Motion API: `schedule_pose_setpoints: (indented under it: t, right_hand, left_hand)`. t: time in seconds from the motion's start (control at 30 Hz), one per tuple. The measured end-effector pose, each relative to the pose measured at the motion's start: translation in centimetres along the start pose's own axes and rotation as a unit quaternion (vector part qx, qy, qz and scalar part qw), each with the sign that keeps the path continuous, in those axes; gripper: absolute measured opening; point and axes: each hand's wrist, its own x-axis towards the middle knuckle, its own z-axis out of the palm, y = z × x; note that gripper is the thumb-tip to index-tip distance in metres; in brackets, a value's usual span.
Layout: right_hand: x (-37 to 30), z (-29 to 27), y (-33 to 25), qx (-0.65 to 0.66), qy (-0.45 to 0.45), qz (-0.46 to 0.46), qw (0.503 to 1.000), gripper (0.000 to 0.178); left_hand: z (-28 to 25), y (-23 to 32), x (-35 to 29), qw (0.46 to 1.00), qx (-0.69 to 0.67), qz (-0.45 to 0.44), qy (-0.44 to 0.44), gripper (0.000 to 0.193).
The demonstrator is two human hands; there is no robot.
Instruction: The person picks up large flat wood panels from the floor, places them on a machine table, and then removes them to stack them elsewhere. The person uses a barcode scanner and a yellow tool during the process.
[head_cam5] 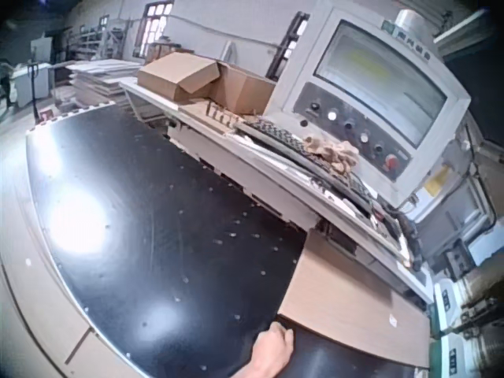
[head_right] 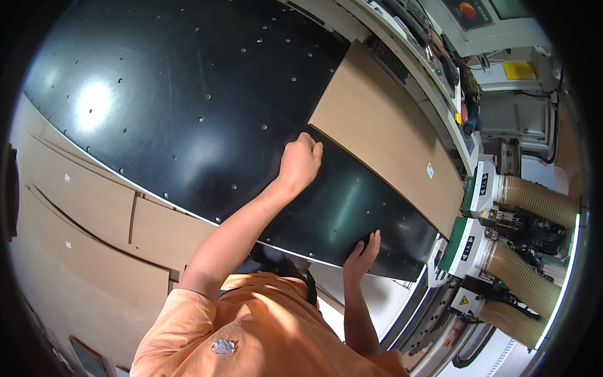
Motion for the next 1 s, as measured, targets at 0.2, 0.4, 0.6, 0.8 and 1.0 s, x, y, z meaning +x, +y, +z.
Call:
schedule_pose_setpoints:
  t: [0.2, 0.4, 0.6, 0.8, 1.0]
  right_hand:
    - [0.4, 1.5, -8.0, -0.017, -0.027, 0.002, 0.999, 0.043]
    - [0.7, 2.3, -10.7, 0.022, -0.001, 0.044, 0.999, 0.043]
    - [0.4, 2.4, -9.6, -0.029, 0.022, -0.001, 0.999, 0.041]
    - [0.1, 2.0, -8.9, 0.0, 0.049, -0.011, 0.999, 0.039]
    - [-0.6, 1.1, -8.0, 0.045, 0.041, -0.031, 0.998, 0.037]
  left_hand:
    - [-2.1, 0.3, 0.1, 0.998, -0.019, -0.009, -0.051, 0.027]
    - [-2.7, 0.6, 1.8, 0.995, 0.05, 0.052, -0.065, 0.032]
    - [-2.0, -0.3, 2.8, 0.981, 0.115, 0.106, -0.119, 0.023]
    - [-1.7, -0.6, 2.1, 0.961, 0.173, 0.174, -0.124, 0.022]
    - [-1.9, -1.0, -0.1, 0.922, 0.25, 0.262, -0.138, 0.027]
